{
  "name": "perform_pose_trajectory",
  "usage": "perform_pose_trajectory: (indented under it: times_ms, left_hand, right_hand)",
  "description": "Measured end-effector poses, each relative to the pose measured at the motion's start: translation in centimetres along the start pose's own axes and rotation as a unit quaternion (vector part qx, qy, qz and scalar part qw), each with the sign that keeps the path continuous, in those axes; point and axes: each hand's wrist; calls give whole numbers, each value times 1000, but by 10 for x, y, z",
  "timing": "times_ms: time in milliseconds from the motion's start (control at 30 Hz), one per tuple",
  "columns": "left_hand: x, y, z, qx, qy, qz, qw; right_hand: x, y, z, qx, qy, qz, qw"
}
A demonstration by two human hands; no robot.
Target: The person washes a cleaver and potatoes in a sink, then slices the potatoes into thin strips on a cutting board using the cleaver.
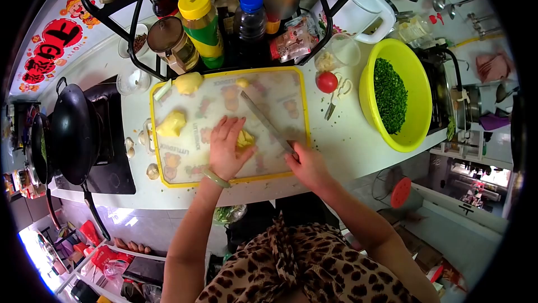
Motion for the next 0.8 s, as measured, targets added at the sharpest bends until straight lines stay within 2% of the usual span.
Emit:
perform_pose_trajectory:
  times_ms: [67,567,800]
  left_hand:
    - [2,11,-7,34,-81,42,995]
    - [-11,-8,8,24,-47,78,996]
    - [-8,-2,9,22,-46,59,997]
  right_hand:
    - [0,-2,-1,-11,-11,9,1000]
    - [0,-9,0,21,-22,27,999]
    - [1,-6,5,11,-16,10,1000]
Point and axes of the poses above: each hand's wrist, its own x-axis towards the middle knuckle, its own z-axis out of the palm, y = z × x, and after that the axes turned 2 degrees about -y, right-handed
